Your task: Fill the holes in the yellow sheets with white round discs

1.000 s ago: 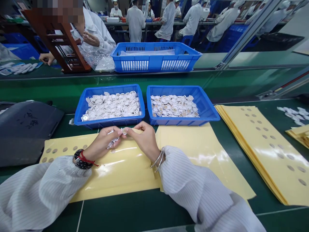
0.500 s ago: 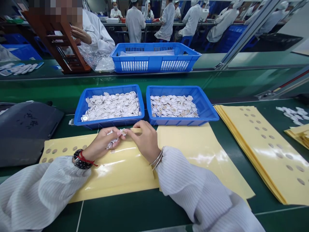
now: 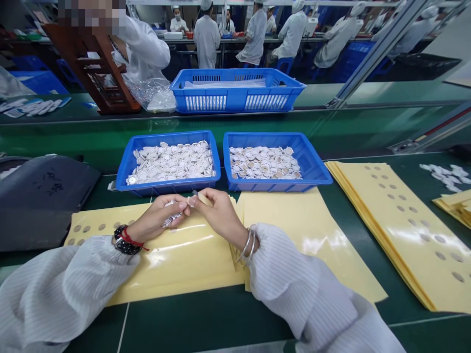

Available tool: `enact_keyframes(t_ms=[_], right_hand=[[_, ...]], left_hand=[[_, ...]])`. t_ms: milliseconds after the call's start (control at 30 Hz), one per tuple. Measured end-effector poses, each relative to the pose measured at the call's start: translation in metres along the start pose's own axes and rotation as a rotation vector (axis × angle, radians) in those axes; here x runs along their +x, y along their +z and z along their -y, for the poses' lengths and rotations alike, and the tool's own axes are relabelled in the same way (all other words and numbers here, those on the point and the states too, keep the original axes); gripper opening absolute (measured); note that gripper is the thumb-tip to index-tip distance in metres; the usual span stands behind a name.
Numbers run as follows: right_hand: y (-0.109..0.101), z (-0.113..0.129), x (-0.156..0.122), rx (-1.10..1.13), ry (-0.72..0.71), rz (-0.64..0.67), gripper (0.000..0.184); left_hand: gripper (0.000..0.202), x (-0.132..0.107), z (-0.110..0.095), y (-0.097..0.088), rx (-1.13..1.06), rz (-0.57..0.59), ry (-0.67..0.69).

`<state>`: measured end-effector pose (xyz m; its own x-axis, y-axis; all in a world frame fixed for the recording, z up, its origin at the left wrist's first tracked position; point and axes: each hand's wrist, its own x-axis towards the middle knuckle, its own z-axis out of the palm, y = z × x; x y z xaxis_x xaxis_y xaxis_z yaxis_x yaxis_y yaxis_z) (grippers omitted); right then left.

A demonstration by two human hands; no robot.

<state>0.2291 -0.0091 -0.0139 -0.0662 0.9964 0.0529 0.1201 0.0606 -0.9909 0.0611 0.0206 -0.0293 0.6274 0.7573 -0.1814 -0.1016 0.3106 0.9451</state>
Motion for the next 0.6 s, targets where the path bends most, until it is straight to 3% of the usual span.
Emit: enact_keyframes(t_ms=[167,233,333,500,600], right_hand=[[-0.023,0.014,0.007,0.179,-0.017,-0.461,0.031],[-0.023,0.016,0.005,0.181,0.012,-0.51,0.044],[-0.008,0.011,-0.003,-0.002,0.027,-0.356,0.057],[0.012,-0.003,-0.021,-0.665,-0.07,0.261,0.053],[0.005,-0.002,-0.022,-0.971,-0.063,0.4,0.059]], left_hand=[[0.024,0.003,-0.004,0.002,-0.179,-0.163,0.012],[0.027,0.005,-0.008,0.002,-0.268,-0.178,0.013],[0.028,0.005,-0.014,-0.001,-0.378,-0.196,-0.024],[0.036,-0.005,-0.027,-0.015,-0.487,-0.201,-0.167],[0.028,-0.014,-0.031,-0.024,-0.491,-0.2,-0.249]])
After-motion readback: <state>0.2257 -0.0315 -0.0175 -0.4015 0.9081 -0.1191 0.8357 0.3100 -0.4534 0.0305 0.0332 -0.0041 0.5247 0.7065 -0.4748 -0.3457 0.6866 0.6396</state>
